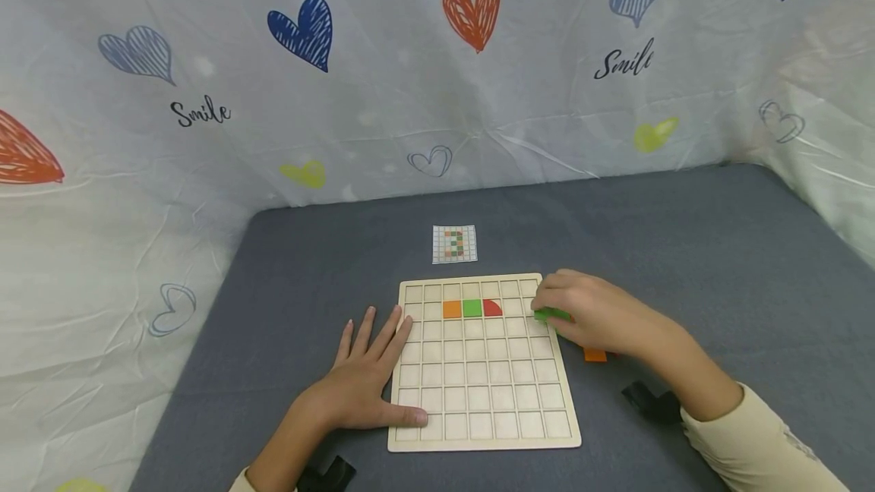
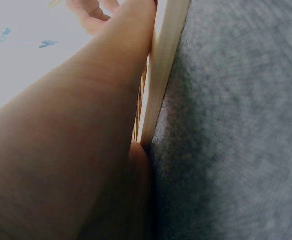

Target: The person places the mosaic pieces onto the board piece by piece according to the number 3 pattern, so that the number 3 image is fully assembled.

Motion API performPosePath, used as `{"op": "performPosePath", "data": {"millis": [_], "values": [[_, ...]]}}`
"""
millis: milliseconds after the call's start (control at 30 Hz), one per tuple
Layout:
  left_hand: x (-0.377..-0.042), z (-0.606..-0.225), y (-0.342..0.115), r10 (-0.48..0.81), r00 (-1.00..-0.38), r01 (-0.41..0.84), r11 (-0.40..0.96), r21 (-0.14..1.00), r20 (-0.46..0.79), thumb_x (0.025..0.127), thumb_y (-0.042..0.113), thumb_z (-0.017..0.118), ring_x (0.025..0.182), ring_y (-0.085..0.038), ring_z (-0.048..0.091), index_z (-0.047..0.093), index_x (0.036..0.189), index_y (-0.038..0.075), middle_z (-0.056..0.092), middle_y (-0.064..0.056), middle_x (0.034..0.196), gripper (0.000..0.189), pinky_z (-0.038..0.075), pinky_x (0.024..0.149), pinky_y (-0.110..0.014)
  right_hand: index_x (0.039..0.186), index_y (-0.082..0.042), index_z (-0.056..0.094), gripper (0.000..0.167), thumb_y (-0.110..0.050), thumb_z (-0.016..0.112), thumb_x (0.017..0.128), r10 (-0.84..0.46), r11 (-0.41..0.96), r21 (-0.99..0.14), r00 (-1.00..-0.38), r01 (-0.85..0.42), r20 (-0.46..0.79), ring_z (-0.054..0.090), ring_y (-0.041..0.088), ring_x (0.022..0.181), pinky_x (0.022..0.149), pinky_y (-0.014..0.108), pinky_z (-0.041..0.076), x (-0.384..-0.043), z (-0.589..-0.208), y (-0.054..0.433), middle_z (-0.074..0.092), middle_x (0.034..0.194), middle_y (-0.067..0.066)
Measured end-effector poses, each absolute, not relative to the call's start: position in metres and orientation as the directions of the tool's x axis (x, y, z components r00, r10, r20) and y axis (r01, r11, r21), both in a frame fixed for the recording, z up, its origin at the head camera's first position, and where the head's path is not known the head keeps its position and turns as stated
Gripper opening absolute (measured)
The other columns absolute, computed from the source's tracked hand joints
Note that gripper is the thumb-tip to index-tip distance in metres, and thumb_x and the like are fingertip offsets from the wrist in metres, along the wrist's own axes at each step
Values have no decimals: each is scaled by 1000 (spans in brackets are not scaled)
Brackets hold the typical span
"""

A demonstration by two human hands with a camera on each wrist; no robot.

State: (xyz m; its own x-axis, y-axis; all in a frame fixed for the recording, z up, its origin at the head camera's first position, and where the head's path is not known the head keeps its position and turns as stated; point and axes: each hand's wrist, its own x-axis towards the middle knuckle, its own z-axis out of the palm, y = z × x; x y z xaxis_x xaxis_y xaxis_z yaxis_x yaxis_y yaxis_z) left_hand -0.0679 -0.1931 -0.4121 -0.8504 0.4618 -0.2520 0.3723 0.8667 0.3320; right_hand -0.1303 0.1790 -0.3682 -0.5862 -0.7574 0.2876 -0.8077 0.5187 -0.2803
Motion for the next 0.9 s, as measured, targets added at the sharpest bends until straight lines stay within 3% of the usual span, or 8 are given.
{"op": "performPosePath", "data": {"millis": [167, 533, 733, 900], "values": [[-67, -411, -193, 480, -849, 387, 849, 359, -220, 70, 90, 58, 149, -34, -20, -1, 163, 24, -12, 2, 168, 128, -12, 112, -64, 97, -9, 75, 22, 3, 80, 79, -770, 507, -276, -573, -817, 280, 60, 14, 91, 75, 32, 54, -131, -368, 171, 67, 99, -3], [-67, -410, -193, 471, -848, 382, 861, 337, -242, 69, 92, 55, 149, -33, -21, -2, 163, 25, -14, 3, 167, 128, -13, 112, -63, 97, -8, 76, 23, 7, 75, 80, -806, 461, -301, -536, -835, 252, 60, 15, 95, 80, 33, 53, -134, -369, 153, 66, 100, -2], [-66, -405, -191, 480, -846, 385, 852, 355, -231, 72, 87, 60, 149, -39, -17, 3, 164, 22, -8, -2, 168, 126, -10, 112, -66, 93, -10, 74, 22, 8, 75, 79, -823, 439, -290, -510, -851, 251, 57, 12, 88, 77, 32, 52, -136, -373, 144, 64, 94, -3], [-66, -405, -192, 483, -847, 388, 847, 364, -223, 72, 87, 60, 149, -39, -16, 3, 164, 23, -8, -2, 168, 126, -10, 112, -66, 91, -12, 73, 20, 5, 75, 81, -824, 455, -308, -526, -836, 211, 56, 10, 85, 76, 32, 52, -135, -374, 137, 63, 92, -5]]}}
